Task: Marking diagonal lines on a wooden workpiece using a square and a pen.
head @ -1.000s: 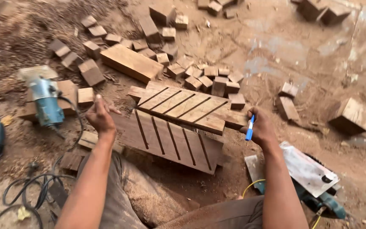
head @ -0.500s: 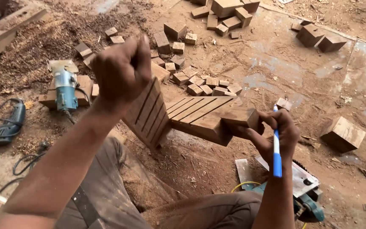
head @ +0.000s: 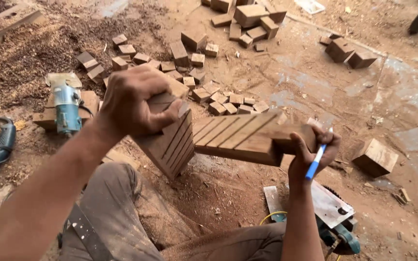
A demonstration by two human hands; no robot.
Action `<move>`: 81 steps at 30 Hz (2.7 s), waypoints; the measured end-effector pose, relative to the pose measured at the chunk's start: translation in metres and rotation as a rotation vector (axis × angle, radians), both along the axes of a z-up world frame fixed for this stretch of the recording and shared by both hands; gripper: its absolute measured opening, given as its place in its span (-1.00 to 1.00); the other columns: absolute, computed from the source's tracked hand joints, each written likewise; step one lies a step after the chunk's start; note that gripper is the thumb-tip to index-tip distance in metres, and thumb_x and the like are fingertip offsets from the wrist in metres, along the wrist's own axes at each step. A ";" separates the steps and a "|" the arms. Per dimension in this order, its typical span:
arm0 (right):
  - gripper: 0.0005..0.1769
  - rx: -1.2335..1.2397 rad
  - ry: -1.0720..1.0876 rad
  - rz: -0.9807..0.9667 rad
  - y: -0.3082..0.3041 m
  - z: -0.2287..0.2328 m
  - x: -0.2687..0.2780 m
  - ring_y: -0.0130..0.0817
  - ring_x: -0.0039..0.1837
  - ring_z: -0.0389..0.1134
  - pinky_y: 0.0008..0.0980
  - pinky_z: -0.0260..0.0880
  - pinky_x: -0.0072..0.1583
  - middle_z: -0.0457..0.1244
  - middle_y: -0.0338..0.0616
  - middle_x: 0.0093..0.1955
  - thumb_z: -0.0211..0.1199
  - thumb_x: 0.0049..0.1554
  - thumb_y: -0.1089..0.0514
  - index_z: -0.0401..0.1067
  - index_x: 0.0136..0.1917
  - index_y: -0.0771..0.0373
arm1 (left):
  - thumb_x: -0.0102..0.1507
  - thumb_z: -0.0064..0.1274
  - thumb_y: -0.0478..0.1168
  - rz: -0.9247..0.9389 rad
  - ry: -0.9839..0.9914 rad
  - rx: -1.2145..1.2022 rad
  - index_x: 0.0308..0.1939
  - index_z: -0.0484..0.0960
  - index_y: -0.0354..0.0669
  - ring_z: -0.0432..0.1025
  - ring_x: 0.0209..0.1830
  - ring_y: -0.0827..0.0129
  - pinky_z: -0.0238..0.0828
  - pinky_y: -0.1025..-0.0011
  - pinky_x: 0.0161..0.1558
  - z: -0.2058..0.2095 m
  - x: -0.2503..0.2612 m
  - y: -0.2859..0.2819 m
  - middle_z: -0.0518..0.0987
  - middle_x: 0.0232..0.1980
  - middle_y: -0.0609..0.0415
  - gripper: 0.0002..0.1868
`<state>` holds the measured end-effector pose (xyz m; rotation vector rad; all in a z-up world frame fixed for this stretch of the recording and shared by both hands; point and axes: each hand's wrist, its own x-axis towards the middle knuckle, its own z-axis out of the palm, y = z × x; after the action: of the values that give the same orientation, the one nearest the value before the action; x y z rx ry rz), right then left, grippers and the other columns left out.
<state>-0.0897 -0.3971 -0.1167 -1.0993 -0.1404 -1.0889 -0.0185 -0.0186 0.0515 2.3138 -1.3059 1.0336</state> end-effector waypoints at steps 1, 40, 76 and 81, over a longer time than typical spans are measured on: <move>-0.40 0.000 -0.005 -0.007 -0.006 -0.012 0.006 -0.55 0.11 0.23 -0.54 0.29 0.31 0.07 -0.45 -0.04 0.53 -0.06 0.38 0.14 0.00 0.07 | 0.41 -0.16 0.32 -0.007 -0.005 0.000 -0.46 0.58 -0.03 0.37 -0.60 0.45 0.38 0.39 -0.56 -0.003 -0.004 0.005 0.50 -0.54 0.13 -0.40; -0.82 -0.194 0.310 0.859 0.002 0.135 0.112 -0.28 -0.06 0.46 -0.29 0.61 0.17 0.33 -0.08 -0.18 0.34 0.17 0.27 0.34 -0.04 0.21 | 0.43 0.03 0.16 0.341 0.037 -0.238 -0.50 0.57 -0.06 0.33 -0.56 0.46 0.31 0.36 -0.44 -0.014 0.013 0.078 0.46 -0.59 0.16 -0.49; -0.21 -0.356 -0.125 0.497 -0.020 0.072 -0.002 -0.15 0.45 0.38 -0.10 0.42 0.51 0.31 0.13 0.40 0.66 0.01 -0.07 0.19 0.27 0.13 | 0.37 0.01 0.00 0.200 0.000 -0.137 -0.42 0.65 -0.09 0.37 -0.60 0.56 0.36 0.47 -0.47 -0.021 0.067 0.053 0.49 -0.55 0.18 -0.64; -0.29 -0.400 0.160 0.247 -0.042 0.075 -0.014 -0.29 0.26 0.36 -0.33 0.40 0.37 0.36 0.06 0.25 0.69 0.12 -0.02 0.20 0.20 0.19 | 0.44 0.03 0.08 0.283 0.064 -0.157 -0.46 0.62 -0.10 0.35 -0.58 0.53 0.30 0.45 -0.56 -0.020 0.066 0.065 0.47 -0.57 0.17 -0.53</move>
<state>-0.1036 -0.4394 -0.0422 -1.4789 -0.3691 -0.7641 0.0476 0.0465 0.0313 2.4326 -0.8568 1.0922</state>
